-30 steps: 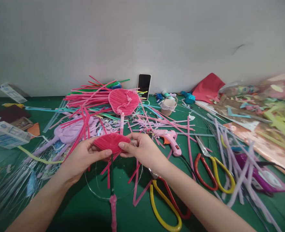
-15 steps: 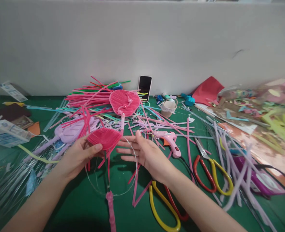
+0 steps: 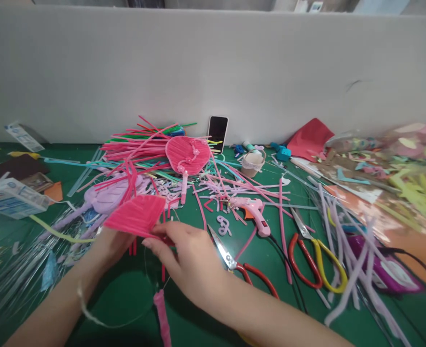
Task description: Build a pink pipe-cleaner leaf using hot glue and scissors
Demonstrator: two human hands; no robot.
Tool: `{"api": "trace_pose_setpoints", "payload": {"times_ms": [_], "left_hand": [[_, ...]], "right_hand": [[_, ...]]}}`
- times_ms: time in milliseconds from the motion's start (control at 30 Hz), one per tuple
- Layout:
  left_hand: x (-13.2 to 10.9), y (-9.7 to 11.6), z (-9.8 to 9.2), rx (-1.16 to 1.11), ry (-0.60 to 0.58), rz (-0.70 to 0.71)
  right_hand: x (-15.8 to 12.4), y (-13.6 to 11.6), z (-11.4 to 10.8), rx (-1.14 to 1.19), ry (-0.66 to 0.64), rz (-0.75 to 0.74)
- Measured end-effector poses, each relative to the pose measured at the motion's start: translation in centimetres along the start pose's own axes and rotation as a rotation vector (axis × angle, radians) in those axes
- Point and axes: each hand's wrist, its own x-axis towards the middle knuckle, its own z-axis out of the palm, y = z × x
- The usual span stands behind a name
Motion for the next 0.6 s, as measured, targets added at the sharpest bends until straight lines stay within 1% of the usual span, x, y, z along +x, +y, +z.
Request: {"api": "trace_pose_setpoints", "payload": {"times_ms": [67,133,167,200,233,267,300,333,400,500,567,600], "left_hand": [[-0.2,0.3,-0.3,-0.117,0.020,-0.045],[-0.5,0.8,-0.5,-0.281,-0.028,-0.178],[-0.7,1.1,-0.6,-0.342,-0.067,-0.239],[-0.8,1.4,-0.8,-0.404,-0.136,-0.264],[-1.0,1.6,-1.0,-0.458,-0.211,-0.274],[-1.1,1.8,-1.3,-0.491,-0.261,-0.273],[-1.2,1.9,-1.6,-0.509,-0.280,-0.264],[-1.2,1.9,-1.8,-0.507,-0.277,-0.265],[-0.9,1.6,-2.3,-0.454,-0.206,-0.257],[-0.3,1.2,-2.6,-0.288,-0.080,-0.240],[0.0,1.0,-2.6,-0.185,-0.025,-0.217],[0.1,1.0,-2.5,-0.152,-0.017,-0.207]], "right_hand": [[-0.2,0.3,0.1,-0.056,0.015,-0.094],[-0.3,0.5,0.2,-0.129,0.045,-0.174],[-0.4,0.6,0.2,-0.169,0.057,-0.201],[-0.5,0.6,0.1,-0.209,0.064,-0.222],[-0.5,0.7,0.1,-0.250,0.068,-0.242],[-0.6,0.7,0.0,-0.293,0.071,-0.262],[-0.6,0.7,0.0,-0.335,0.078,-0.283],[-0.7,0.7,-0.1,-0.372,0.086,-0.306],[-0.8,0.8,-0.3,-0.418,0.102,-0.342],[-0.7,1.1,-0.5,-0.430,0.114,-0.355],[-0.6,1.4,-0.6,-0.467,0.108,-0.355],[-0.6,1.5,-0.6,-0.495,0.101,-0.353]]}}
